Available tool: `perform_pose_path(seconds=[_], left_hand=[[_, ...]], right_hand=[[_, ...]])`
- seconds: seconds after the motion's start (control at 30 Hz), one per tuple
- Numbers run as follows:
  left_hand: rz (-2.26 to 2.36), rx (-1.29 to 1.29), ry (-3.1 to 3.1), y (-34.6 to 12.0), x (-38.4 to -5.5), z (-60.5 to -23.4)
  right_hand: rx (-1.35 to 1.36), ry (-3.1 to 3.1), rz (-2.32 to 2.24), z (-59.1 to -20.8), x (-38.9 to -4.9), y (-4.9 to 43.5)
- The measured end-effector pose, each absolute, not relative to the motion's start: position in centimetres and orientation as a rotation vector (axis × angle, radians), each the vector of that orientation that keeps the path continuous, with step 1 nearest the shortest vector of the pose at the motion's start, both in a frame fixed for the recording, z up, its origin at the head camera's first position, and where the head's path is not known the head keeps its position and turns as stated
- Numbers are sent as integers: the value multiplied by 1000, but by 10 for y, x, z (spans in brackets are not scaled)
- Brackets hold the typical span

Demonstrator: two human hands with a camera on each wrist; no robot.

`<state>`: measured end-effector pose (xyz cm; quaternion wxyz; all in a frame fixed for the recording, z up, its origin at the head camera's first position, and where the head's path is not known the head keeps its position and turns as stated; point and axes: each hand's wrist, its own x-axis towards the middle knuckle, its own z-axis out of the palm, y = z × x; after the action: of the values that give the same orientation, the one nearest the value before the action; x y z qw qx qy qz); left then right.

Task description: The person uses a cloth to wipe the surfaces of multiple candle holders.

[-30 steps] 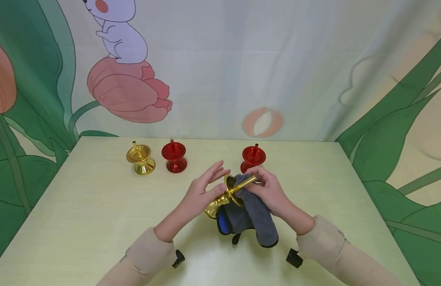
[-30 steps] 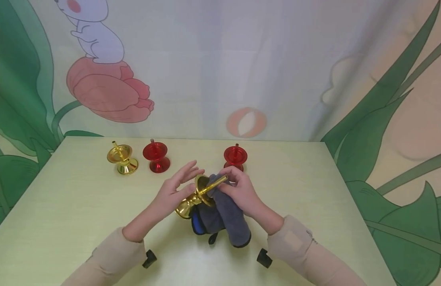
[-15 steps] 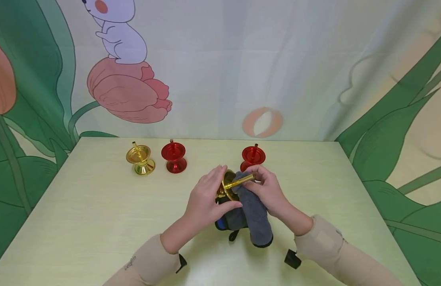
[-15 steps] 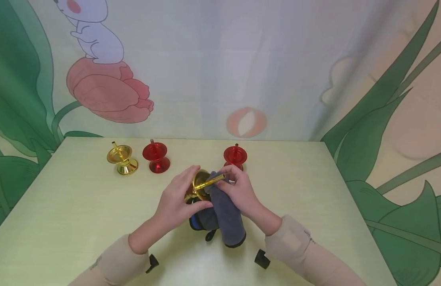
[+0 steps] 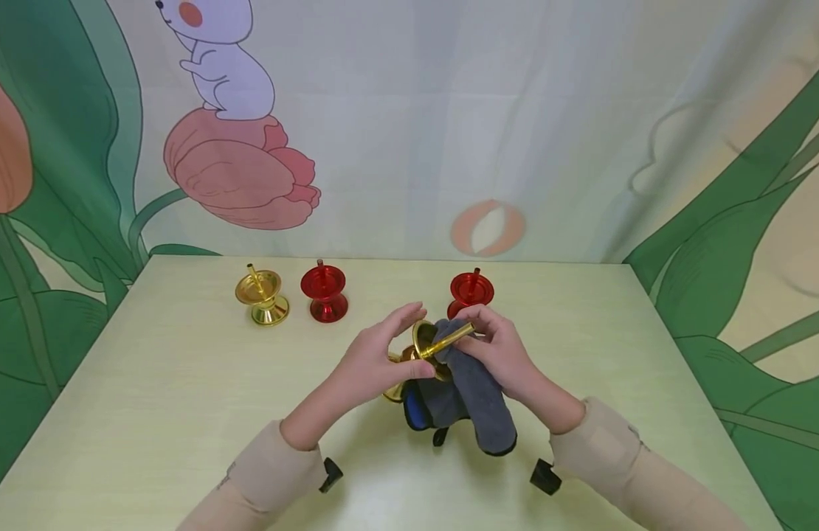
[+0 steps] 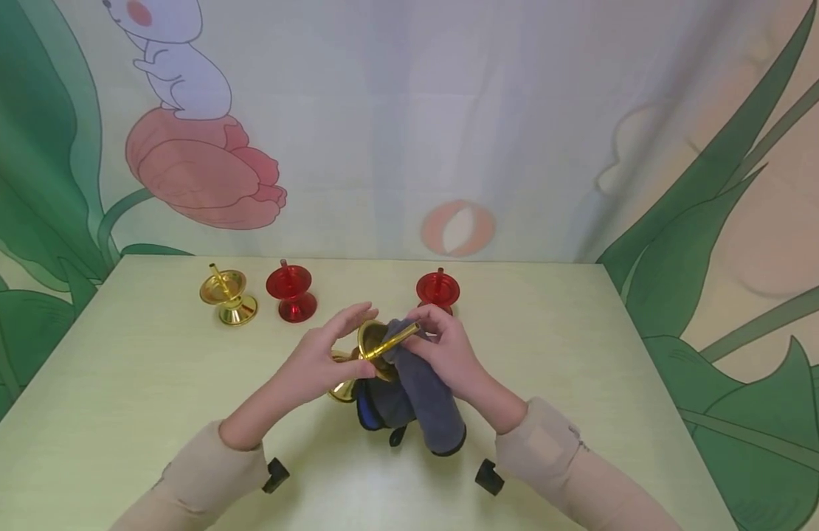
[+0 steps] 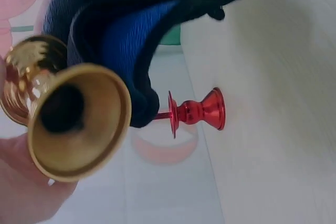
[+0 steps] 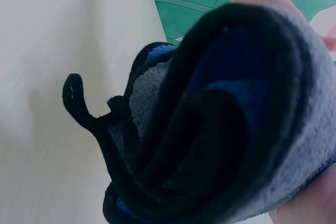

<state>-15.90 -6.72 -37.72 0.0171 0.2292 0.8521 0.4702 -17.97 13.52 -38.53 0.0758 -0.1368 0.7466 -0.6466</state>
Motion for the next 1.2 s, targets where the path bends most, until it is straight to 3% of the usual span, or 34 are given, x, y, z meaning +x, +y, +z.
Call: perform_pose_path(seconds=[0.3,0.53,0.87,1.2], left_hand=[[1156,982,3134,-55,-150,-384],[1163,962,3157,-52,-149,-384],[1445,798,2523,-67,-154,-378],[1547,704,2824,-62,-150,-383]], right_hand=[[-328,2251,-2034,-383,-181,134],[-374,2299,-1990,-384,-179,132],[-529,2341,-1811,-385,-179,138],[-456,2292,-1961,-386,-182,140]])
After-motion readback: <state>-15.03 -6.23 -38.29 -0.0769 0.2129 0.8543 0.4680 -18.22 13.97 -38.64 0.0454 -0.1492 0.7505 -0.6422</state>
